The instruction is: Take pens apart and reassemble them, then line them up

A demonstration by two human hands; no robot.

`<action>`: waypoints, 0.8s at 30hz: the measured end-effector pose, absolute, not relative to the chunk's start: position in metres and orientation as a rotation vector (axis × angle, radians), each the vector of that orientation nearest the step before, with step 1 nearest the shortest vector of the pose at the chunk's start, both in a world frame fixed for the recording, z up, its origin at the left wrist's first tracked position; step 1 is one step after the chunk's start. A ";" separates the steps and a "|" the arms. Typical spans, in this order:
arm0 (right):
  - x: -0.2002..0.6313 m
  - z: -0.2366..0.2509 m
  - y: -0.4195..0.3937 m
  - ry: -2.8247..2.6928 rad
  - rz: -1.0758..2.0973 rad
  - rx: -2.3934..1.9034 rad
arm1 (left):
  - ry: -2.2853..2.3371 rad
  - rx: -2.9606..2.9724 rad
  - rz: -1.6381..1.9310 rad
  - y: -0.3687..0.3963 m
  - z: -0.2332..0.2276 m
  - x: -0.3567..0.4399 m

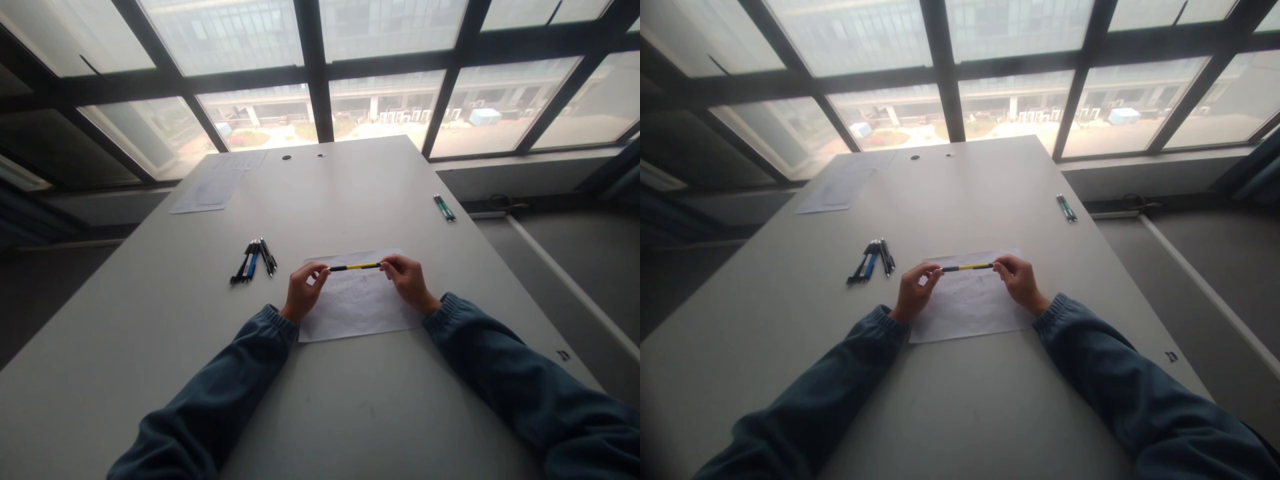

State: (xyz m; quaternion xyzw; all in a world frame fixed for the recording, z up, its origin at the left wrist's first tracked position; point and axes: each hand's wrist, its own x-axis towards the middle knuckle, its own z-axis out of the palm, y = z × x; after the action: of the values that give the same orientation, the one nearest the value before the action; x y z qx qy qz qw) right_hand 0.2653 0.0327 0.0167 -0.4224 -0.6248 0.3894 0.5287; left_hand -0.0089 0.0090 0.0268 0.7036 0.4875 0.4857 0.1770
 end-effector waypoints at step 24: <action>0.265 0.019 0.031 -1.523 0.905 -1.026 | 1.363 2.007 1.363 0.009 0.030 -0.009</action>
State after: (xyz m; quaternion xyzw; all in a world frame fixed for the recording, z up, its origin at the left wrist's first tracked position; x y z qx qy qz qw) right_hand 0.2648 0.0311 0.0193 -0.4280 -0.6352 0.3777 0.5204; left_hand -0.0088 0.0089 0.0301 0.7097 0.4818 0.4819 0.1786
